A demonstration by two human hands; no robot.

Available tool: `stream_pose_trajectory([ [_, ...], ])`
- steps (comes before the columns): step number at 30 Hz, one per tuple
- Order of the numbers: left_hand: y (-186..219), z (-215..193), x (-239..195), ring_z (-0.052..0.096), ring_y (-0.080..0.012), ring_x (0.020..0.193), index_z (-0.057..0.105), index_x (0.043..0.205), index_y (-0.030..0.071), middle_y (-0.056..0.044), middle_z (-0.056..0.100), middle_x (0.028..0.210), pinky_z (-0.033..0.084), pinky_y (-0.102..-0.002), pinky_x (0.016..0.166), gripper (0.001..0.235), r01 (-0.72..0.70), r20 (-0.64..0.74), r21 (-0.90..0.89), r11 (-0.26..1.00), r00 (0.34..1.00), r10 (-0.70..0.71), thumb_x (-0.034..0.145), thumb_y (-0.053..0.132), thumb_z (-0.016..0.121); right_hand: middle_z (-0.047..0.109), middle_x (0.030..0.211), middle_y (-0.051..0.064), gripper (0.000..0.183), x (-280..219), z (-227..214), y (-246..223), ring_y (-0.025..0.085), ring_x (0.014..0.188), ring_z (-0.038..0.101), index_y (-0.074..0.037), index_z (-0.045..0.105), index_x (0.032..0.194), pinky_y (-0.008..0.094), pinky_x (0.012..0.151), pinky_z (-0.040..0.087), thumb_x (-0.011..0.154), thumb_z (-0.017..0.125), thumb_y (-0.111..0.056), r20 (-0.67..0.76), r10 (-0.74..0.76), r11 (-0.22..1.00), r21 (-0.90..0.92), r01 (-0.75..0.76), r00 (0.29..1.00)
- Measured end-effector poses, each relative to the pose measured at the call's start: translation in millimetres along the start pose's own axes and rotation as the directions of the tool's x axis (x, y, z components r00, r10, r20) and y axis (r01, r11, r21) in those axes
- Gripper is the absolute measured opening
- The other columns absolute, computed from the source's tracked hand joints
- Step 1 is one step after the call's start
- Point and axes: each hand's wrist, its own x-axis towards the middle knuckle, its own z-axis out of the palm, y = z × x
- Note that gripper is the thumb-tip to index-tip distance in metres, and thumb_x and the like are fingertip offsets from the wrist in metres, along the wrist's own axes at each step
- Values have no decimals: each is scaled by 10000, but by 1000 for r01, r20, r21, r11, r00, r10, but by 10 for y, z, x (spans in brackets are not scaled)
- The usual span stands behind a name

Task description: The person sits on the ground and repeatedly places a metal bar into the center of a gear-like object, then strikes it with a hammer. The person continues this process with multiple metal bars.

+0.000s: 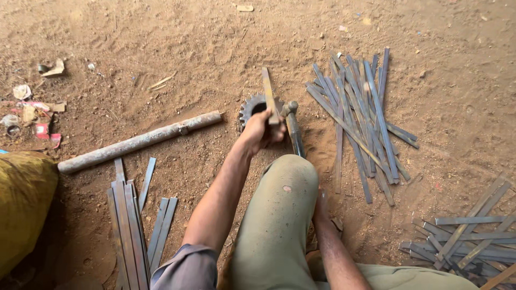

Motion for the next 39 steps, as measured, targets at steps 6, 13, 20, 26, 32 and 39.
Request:
stream_pose_trajectory([
  [6,273,273,16,675,-179,580,680,1067,-14,-135,735,784,613,-336,606,579,-66,20,66,996,998,65,1122,383,262,695,787,173,508,-36,78,157,263,595,639,75,659,949,427,508,507,1060,444,-372,32,160,778,611,-146,987],
  [13,158,217,16,761,-207,744,612,1135,-34,-161,742,885,663,-335,723,369,3,-68,-47,999,998,-6,1108,180,312,693,918,142,458,21,85,-33,263,739,655,33,653,1089,435,625,517,1061,457,-379,35,183,907,380,-183,982],
  [20,-1287,-828,427,683,-444,832,575,1079,-114,-317,667,922,558,-518,707,301,-23,-264,851,525,844,466,952,154,526,755,1096,124,396,-267,-160,-697,271,985,715,-36,642,1324,426,853,560,1002,559,-252,-109,-174,968,165,190,979],
  [26,-2118,-1523,303,657,-498,797,631,818,-79,-330,655,810,512,-569,836,683,159,-406,809,566,848,341,1165,384,270,706,922,146,444,-356,-529,-1062,268,826,704,-57,535,1327,419,747,574,978,674,-294,-296,-356,874,231,428,886],
  [32,-1936,-1304,-209,635,-373,604,353,1050,-23,-245,625,735,587,-527,542,480,141,-218,951,274,937,274,1027,455,309,695,934,191,557,-275,-525,-1094,290,813,694,-21,494,1371,435,717,577,920,703,-274,-192,-461,886,-145,440,866],
  [39,-1543,-1001,-991,571,-267,590,404,1000,43,-107,556,676,535,-524,561,496,252,-363,780,573,928,87,1056,493,202,655,737,69,293,-531,-501,-1519,189,551,622,-80,609,1139,408,510,542,991,576,-331,-120,-229,973,-4,230,966],
])
